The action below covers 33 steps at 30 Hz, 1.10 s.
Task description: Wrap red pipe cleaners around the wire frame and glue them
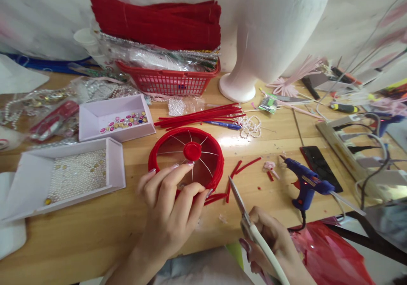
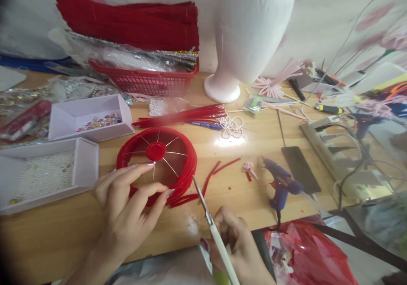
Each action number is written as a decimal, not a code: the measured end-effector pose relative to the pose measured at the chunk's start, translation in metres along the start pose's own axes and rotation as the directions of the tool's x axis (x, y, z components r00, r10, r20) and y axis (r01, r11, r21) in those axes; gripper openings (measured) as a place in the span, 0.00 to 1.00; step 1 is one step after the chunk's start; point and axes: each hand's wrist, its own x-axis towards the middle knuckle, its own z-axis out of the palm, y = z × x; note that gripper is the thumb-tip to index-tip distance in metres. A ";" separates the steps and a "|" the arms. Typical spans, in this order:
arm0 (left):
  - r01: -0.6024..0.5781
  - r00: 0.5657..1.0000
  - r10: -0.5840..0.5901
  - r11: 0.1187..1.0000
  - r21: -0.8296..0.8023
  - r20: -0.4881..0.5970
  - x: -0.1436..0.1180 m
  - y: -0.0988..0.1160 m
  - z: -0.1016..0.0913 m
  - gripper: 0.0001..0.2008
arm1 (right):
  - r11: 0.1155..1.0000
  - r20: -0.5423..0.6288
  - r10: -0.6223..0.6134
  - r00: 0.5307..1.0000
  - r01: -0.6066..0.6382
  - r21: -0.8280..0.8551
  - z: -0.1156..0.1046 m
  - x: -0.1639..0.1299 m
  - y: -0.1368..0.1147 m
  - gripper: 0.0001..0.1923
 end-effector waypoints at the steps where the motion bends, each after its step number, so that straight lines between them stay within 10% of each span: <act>1: 0.003 1.000 -0.003 1.000 0.001 -0.002 0.000 0.000 0.000 0.02 | 0.999 -0.042 -0.032 0.999 0.032 -0.023 -0.003 0.001 0.000 0.26; 9: -0.041 0.999 0.041 0.999 0.037 -0.010 0.000 0.000 -0.001 0.04 | 0.888 -0.356 -0.383 0.852 0.235 -0.395 -0.017 0.019 0.007 0.17; 19: -0.006 0.998 0.013 0.992 0.123 -0.056 0.000 0.010 0.002 0.06 | 0.745 -0.522 -0.419 0.743 -0.048 -0.666 -0.027 0.033 0.015 0.24; 33: 0.065 0.996 -0.054 0.983 0.173 -0.070 -0.006 0.015 0.003 0.08 | 0.430 -0.284 -0.715 0.638 0.081 -0.899 -0.042 0.045 0.022 0.19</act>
